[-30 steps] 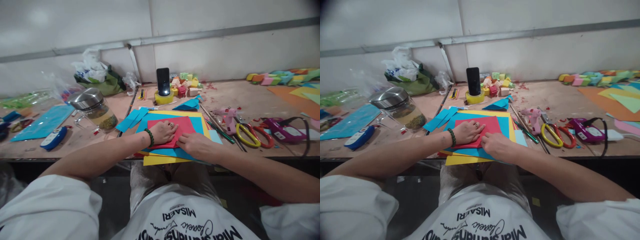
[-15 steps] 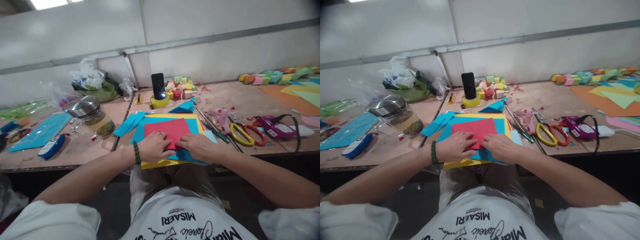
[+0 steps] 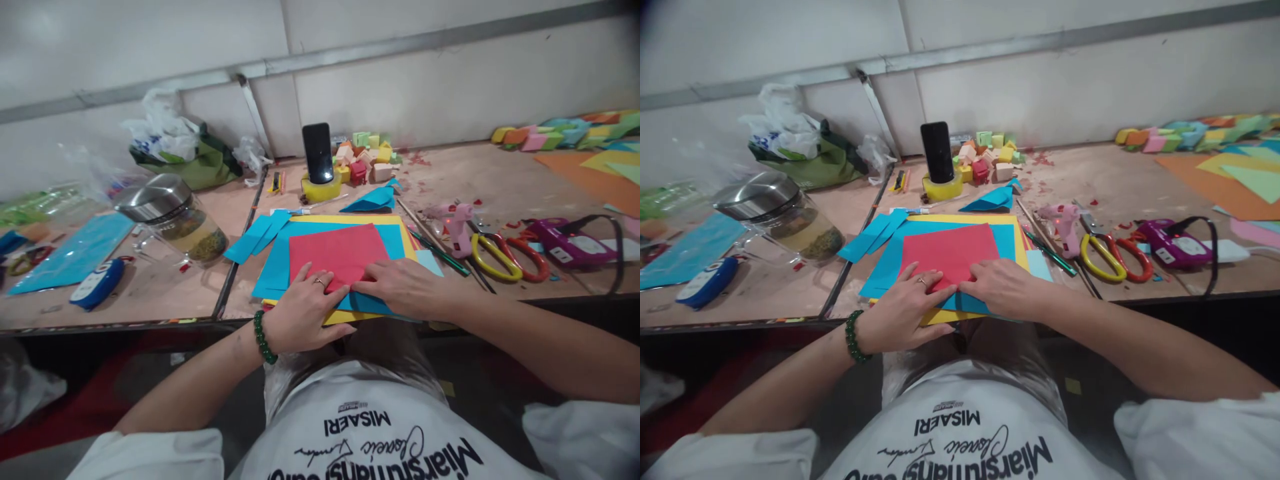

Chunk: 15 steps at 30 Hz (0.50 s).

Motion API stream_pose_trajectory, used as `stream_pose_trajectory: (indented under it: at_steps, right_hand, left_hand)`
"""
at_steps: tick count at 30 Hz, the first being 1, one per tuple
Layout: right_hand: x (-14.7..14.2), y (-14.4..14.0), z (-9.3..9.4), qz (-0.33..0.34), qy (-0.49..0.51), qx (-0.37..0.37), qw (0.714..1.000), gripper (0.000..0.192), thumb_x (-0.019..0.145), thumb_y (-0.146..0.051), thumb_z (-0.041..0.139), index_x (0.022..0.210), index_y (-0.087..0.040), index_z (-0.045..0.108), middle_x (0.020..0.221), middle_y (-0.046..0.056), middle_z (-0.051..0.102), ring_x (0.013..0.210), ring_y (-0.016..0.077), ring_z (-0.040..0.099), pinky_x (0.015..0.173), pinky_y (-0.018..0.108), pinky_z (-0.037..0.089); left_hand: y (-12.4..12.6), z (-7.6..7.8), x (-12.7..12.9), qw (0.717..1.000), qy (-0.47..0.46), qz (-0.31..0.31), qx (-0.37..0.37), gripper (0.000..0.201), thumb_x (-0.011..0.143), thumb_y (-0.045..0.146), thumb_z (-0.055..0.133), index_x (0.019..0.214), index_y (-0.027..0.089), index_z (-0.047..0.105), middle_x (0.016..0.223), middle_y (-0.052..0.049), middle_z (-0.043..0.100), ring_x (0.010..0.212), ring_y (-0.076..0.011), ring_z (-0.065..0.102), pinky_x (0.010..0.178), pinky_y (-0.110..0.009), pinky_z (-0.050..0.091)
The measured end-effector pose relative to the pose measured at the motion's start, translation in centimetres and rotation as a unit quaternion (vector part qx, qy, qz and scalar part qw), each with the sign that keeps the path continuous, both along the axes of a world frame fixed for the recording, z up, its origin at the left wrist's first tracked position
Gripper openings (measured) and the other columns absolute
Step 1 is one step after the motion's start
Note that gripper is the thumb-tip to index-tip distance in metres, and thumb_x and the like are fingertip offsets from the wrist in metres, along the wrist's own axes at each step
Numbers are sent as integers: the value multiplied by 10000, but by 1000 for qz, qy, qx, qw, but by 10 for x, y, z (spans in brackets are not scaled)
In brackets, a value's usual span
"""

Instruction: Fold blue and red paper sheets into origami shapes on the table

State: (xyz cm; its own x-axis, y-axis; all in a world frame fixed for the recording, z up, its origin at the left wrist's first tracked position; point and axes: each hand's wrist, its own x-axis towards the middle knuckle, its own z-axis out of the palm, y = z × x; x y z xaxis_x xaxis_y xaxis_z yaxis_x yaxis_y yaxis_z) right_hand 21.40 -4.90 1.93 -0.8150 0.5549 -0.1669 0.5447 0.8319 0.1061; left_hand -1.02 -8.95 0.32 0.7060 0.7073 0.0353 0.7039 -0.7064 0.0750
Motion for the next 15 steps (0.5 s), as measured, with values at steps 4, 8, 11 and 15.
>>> stream_pose_trajectory:
  at_steps: [4,8,11,15]
  right_hand:
    - [0,5,-5,72,40,11,997,305,874,-116,530,1151,-154,654,998,133,674,861,238,591,703,329,407]
    - [-1,11,-13,142,73,-4,987,224,889,-128,507,1049,-116,664,990,131,689,850,223,567,771,360,433]
    - [-3,12,-17,146,78,-8,986,215,901,-113,473,998,-119,665,942,120,694,817,210,564,742,345,440]
    - [-5,9,-18,130,79,-12,988,199,910,-123,482,961,-119,674,934,119,696,819,212,567,690,326,444]
  left_hand:
    - [1,3,2,1000,6,1,-3,669,879,648,450,1294,140,578,1240,-235,591,1136,-366,565,1046,-628,310]
    - [2,5,3,1000,-5,-3,-2,634,864,650,478,1238,153,606,1212,-216,607,1104,-353,579,1047,-630,309]
    - [3,4,4,1000,-9,-3,-1,637,860,662,478,1226,157,610,1195,-210,615,1092,-352,581,1048,-639,304]
    - [3,4,4,1000,2,-1,1,661,855,680,472,1216,146,620,1195,-217,615,1089,-350,588,1055,-643,298]
